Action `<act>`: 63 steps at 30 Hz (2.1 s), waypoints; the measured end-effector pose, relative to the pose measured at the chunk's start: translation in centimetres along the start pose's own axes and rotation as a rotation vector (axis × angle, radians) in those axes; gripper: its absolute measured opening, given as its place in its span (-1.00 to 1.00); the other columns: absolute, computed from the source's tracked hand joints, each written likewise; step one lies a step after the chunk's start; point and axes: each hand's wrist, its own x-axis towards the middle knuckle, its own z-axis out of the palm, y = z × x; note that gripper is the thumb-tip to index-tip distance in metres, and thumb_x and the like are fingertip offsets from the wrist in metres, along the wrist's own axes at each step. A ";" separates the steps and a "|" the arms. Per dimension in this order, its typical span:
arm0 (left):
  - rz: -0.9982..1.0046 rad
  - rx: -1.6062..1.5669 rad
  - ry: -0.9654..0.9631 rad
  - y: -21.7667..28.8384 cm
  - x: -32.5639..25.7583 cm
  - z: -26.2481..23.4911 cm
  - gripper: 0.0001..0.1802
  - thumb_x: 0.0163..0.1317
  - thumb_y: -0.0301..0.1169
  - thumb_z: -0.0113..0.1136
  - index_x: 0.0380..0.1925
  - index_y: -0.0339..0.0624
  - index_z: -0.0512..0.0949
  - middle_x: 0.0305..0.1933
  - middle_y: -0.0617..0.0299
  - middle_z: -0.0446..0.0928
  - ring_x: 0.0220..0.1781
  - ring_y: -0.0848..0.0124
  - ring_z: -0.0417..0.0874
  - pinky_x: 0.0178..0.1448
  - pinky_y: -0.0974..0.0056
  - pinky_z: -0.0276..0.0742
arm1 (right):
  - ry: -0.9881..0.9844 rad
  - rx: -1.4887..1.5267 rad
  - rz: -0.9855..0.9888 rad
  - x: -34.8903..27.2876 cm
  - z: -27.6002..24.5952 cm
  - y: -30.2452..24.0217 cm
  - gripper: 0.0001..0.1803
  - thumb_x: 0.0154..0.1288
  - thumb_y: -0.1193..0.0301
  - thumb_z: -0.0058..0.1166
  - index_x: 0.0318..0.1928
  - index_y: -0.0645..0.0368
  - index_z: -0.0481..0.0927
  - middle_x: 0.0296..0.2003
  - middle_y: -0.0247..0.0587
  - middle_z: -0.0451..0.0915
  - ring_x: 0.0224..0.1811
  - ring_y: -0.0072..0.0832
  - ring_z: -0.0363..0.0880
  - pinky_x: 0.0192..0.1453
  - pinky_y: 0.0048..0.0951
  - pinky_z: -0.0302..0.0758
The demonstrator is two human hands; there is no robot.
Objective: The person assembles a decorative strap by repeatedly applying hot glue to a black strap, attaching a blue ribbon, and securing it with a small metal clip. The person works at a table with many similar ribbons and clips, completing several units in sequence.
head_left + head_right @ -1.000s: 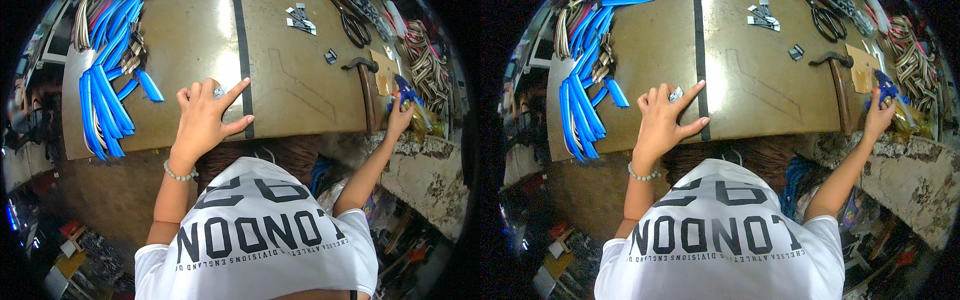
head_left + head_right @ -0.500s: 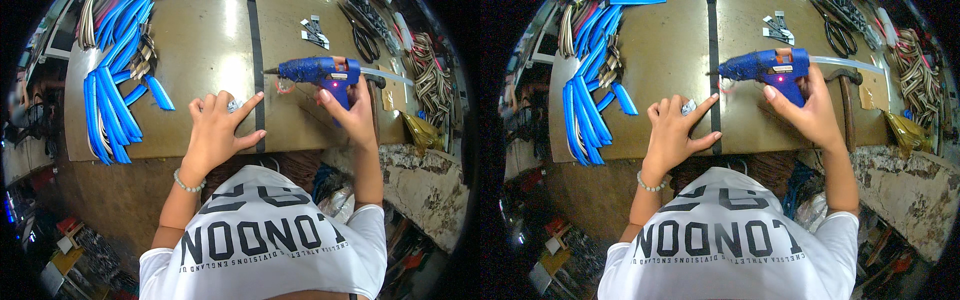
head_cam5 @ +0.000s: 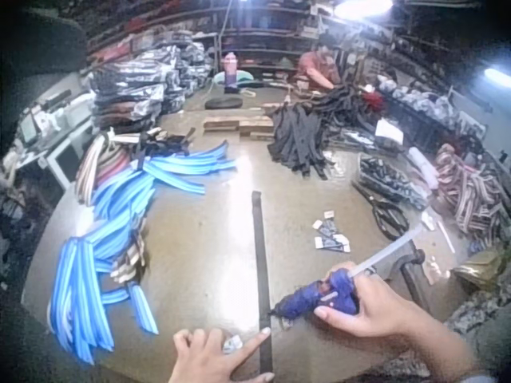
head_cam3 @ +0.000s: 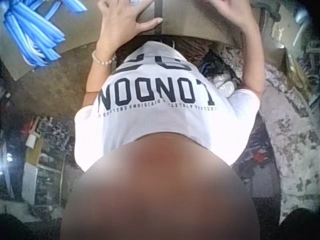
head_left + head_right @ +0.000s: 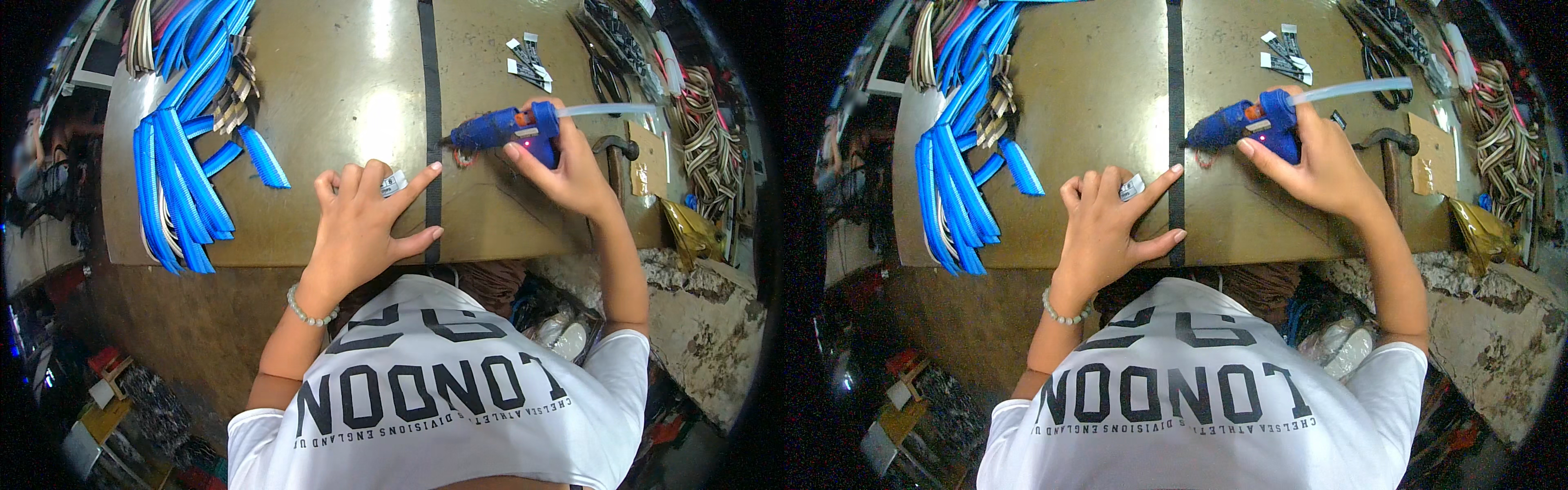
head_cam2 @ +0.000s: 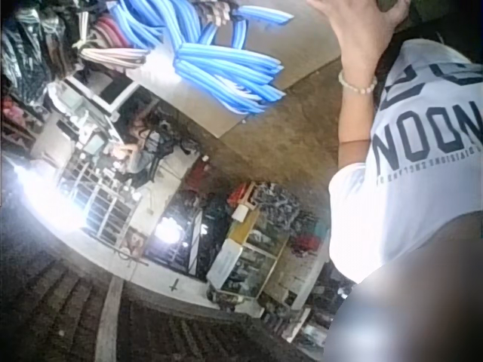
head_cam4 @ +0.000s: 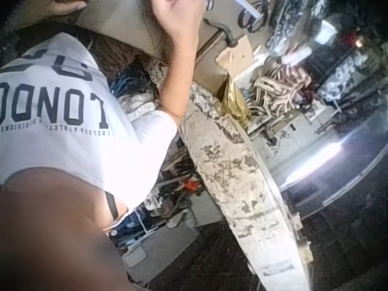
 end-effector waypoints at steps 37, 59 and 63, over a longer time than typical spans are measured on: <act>-0.753 0.476 0.512 -21.3 0.2 -8.1 -0.48 0.12 0.00 0.38 -0.25 -0.32 0.68 -0.29 -0.12 0.67 -0.18 -0.03 0.71 -0.02 -0.01 0.59 | 0.432 -0.042 0.972 -15.3 -7.9 -0.1 -0.33 0.44 -0.14 0.00 -0.02 0.35 0.61 -0.45 -0.18 0.59 -0.42 -0.58 0.52 -0.28 -0.54 0.45; 0.113 0.731 0.350 -3.4 1.2 -24.6 -0.51 0.24 -0.25 0.35 0.18 -0.07 0.56 0.13 -0.02 0.53 0.13 0.23 0.58 0.17 0.20 0.47 | 0.999 -0.025 -0.242 -1.2 -4.9 -12.4 -0.53 0.55 0.19 -0.06 0.12 0.42 0.55 0.02 0.07 0.64 0.10 -0.28 0.63 0.25 -0.24 0.53; -0.221 0.211 0.257 2.1 -0.1 -21.2 -0.46 0.25 -0.34 0.35 0.19 -0.33 0.47 0.19 -0.12 0.45 0.19 0.06 0.49 0.27 0.05 0.40 | 0.790 0.093 -0.669 1.8 -2.7 -12.4 -0.39 0.48 0.06 0.02 0.15 0.44 0.51 0.08 0.13 0.59 0.17 -0.21 0.58 0.29 -0.18 0.49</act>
